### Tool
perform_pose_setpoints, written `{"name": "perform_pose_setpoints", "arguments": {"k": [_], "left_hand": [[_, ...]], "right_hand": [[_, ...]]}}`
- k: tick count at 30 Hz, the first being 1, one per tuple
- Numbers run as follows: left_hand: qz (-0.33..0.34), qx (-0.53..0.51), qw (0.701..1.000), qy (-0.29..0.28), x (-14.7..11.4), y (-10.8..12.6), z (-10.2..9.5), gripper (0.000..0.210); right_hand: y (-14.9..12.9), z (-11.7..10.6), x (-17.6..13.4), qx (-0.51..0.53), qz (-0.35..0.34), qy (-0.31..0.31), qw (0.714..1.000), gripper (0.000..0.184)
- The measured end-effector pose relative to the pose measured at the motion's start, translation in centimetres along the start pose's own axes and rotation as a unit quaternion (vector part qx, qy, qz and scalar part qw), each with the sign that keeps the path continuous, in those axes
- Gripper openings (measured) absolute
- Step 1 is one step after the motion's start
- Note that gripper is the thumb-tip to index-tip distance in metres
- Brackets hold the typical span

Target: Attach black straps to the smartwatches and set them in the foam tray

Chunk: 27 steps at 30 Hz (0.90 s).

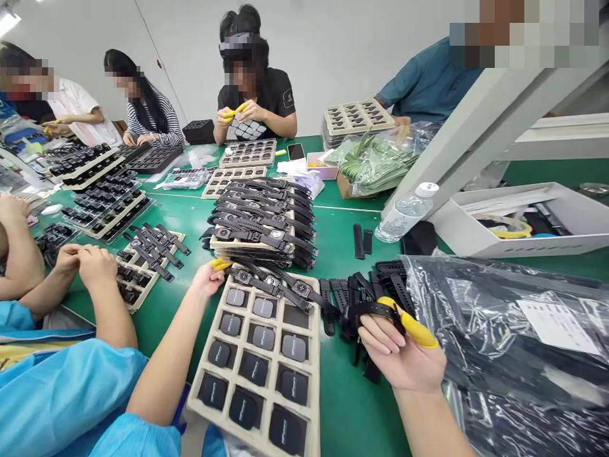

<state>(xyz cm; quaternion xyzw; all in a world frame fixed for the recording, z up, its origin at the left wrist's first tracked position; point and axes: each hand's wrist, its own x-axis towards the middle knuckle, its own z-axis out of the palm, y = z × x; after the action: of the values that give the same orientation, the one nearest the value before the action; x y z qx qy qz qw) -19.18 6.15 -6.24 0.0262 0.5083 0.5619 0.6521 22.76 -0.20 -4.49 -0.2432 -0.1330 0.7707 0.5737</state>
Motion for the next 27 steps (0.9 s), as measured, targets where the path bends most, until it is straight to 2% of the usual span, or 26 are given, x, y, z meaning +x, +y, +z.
{"name": "perform_pose_setpoints", "arguments": {"k": [3,7,9,10,11,13,15,17,18,19,20,22,24,27], "left_hand": [[0.031,0.048,0.997,0.043,-2.6,1.0,0.7,0.017],[0.115,0.082,0.986,0.088,-6.6,2.0,0.8,0.016],[0.185,0.109,0.972,0.094,-9.0,1.9,1.2,0.018],[0.230,0.142,0.960,0.078,-10.3,1.5,1.7,0.022],[0.287,0.199,0.936,0.045,-11.7,0.9,2.5,0.028],[0.366,0.354,0.857,-0.079,-14.4,-1.2,4.7,0.044],[0.366,0.499,0.758,-0.208,-16.4,-4.3,7.6,0.061],[0.356,0.576,0.659,-0.327,-17.1,-8.0,10.3,0.092],[0.350,0.591,0.631,-0.360,-16.9,-9.8,11.4,0.098],[0.340,0.602,0.616,-0.378,-16.5,-11.4,12.3,0.094],[0.325,0.611,0.613,-0.382,-15.8,-12.7,12.9,0.084],[0.314,0.602,0.632,-0.374,-14.2,-14.3,13.6,0.065],[0.328,0.567,0.666,-0.356,-12.8,-14.5,13.8,0.056],[0.346,0.506,0.716,-0.333,-11.4,-13.4,14.1,0.045]], "right_hand": [[0.1,0.5,-0.2,-0.033,-0.016,-0.017,0.999,0.033],[0.2,0.9,-0.6,-0.085,-0.031,-0.037,0.995,0.033],[0.2,1.1,-1.0,-0.115,-0.038,-0.052,0.991,0.035],[0.2,1.2,-1.2,-0.127,-0.037,-0.061,0.989,0.036],[0.3,1.2,-1.5,-0.136,-0.032,-0.071,0.988,0.037],[0.5,1.3,-1.9,-0.140,-0.014,-0.094,0.986,0.039],[1.0,1.4,-2.3,-0.140,0.008,-0.111,0.984,0.042],[1.6,1.5,-2.5,-0.139,0.026,-0.122,0.982,0.043],[1.8,1.5,-2.5,-0.139,0.030,-0.126,0.982,0.043],[1.9,1.7,-2.5,-0.138,0.028,-0.125,0.982,0.043],[1.9,1.8,-2.4,-0.134,0.021,-0.119,0.984,0.043],[1.7,2.0,-2.2,-0.124,-0.002,-0.095,0.988,0.041],[1.2,2.3,-1.9,-0.119,-0.024,-0.065,0.990,0.038],[0.6,2.5,-1.7,-0.127,-0.038,-0.043,0.990,0.037]]}}
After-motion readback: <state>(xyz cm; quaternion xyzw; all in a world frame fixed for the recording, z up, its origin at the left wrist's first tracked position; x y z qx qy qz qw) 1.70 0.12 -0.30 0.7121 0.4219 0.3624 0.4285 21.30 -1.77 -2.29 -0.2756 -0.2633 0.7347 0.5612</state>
